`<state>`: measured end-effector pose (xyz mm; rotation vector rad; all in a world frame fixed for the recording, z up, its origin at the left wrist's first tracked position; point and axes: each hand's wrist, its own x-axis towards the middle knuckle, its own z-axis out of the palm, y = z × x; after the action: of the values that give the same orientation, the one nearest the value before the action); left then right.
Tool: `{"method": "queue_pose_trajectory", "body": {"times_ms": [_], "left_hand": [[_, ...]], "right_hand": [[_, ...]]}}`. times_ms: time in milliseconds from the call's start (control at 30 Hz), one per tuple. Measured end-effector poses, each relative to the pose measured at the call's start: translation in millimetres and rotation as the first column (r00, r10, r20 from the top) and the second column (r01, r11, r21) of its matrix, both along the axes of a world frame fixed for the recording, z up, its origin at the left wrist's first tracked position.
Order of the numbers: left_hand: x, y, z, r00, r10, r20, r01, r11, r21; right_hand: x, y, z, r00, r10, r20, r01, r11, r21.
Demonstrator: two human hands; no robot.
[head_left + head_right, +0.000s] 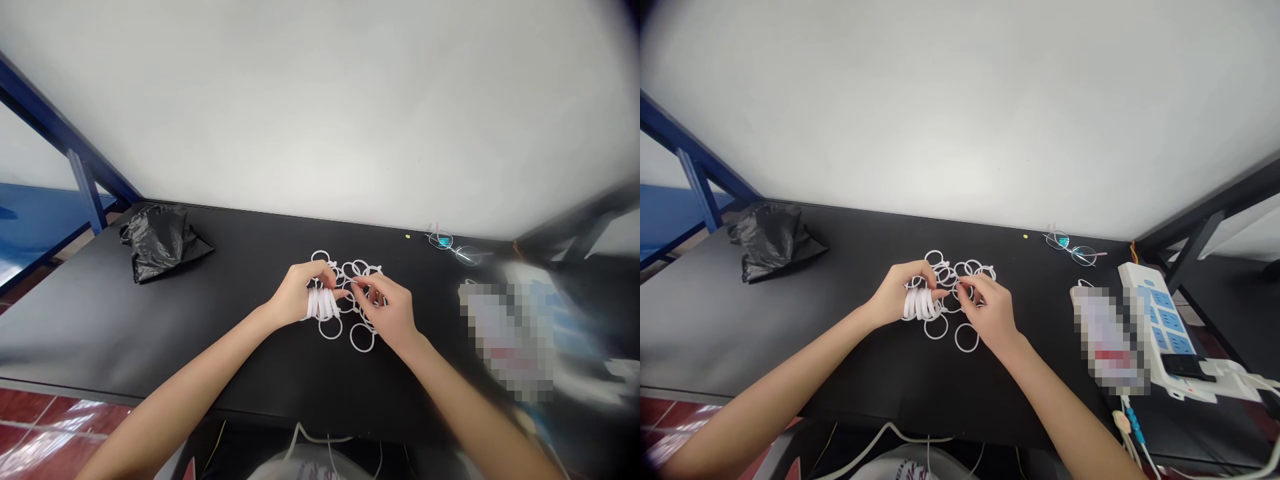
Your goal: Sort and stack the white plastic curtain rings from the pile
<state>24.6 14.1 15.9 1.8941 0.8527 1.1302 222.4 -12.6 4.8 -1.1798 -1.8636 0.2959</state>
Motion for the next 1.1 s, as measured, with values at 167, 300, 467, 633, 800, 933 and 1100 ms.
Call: {"method": "queue_pose_trajectory", "body": {"times_ms": [167, 300, 467, 633, 800, 933, 1100], "left_hand": [[7, -4, 1.2, 0.972, -0.048, 0.232, 0.115, 0.952, -0.283], [15, -9, -3.4, 0.877, -0.104, 0.468, 0.378, 0.751, -0.541], [26, -21, -0.5, 0.804, -0.055, 0.593, 0.531, 0.517, -0.672], [33, -37, 5.4, 0.712, -0.079, 0.698, 0.664, 0.399, -0.632], [36, -47, -3.1, 0.646, -0.076, 0.759, 0.712, 0.417, -0.565], [38, -43, -8.6, 0.785, -0.028, 0.619, 0.534, 0.536, -0.654], [26, -29, -7.8, 0.922, -0.130, 0.364, 0.315, 0.801, -0.510]], "right_hand": [[-5, -9, 9.9, 0.937, 0.288, -0.195, -0.263, 0.954, 0.146], [-12, -15, 7.4, 0.901, 0.399, -0.171, -0.384, 0.916, 0.113], [-25, -28, -0.4, 0.882, 0.370, -0.293, -0.396, 0.918, -0.031], [-34, -40, -1.6, 0.838, 0.257, -0.482, -0.388, 0.901, -0.194], [-32, -43, 1.7, 0.854, 0.203, -0.478, -0.371, 0.883, -0.287], [-29, -41, 6.2, 0.843, 0.231, -0.485, -0.390, 0.884, -0.257], [-26, -38, 12.9, 0.727, 0.195, -0.658, -0.525, 0.775, -0.351]]}}
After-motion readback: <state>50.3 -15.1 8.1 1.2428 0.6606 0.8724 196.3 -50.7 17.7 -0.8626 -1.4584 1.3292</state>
